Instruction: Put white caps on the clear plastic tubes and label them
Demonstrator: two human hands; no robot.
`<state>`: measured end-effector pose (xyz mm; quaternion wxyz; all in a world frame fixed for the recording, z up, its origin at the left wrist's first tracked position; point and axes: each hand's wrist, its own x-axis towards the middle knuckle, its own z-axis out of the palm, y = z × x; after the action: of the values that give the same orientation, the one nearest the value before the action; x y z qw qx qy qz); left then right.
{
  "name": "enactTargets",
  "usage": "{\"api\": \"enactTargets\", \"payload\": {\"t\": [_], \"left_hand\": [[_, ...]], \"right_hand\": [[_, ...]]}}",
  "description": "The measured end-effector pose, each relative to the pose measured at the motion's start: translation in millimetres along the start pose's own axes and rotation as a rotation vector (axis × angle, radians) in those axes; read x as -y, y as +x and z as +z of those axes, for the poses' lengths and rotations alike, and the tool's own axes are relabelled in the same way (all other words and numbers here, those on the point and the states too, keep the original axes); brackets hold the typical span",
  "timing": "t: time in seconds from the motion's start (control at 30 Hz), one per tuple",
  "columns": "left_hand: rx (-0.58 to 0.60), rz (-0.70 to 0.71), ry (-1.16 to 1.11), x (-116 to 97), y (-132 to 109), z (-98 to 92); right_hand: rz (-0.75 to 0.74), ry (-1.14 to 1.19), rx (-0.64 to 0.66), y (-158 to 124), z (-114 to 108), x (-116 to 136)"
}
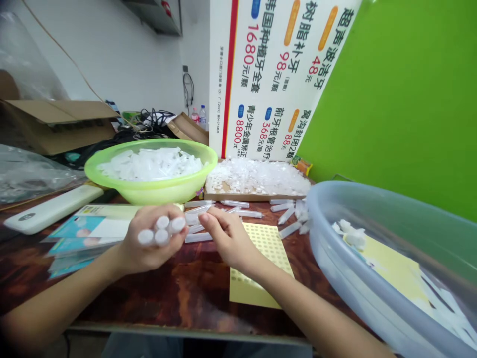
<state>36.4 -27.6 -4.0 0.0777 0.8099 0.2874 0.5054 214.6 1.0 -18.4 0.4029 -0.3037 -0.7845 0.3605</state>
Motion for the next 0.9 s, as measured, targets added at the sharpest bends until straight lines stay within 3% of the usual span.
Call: {"api": "enactTargets", "payload": {"t": [0.17, 0.27, 0.33, 0.57, 0.63, 0.8, 0.9], "left_hand": [[0.024, 0.437, 0.235, 0, -2, 2.7], [0.049, 0.57, 0.45, -1, -4, 10.0], [0.027, 0.531, 0.493, 1, -5, 14.0], [0.015, 0.254, 0.292, 9, -7, 11.3], [0.04, 0.231, 0.267, 8, -7, 10.2], [0.093, 0.211, 0.212, 7, -8, 14.5], [0.058, 0.213, 0.166, 7, -9, 16.8]], "right_hand": [[0.298, 0.387, -0.067, -5, 12, 5], [0.41, 0.482, -0.146, -2, 13, 6], [0.372, 0.458, -0.182, 1, 8, 7], [0.175, 0.279, -0.321, 13, -23, -7], [0.151, 0.277, -0.262, 14, -30, -13], [0.128, 0.27, 0.071, 13, -33, -12], [0.111, 0.227, 0.05, 14, -35, -12]]}}
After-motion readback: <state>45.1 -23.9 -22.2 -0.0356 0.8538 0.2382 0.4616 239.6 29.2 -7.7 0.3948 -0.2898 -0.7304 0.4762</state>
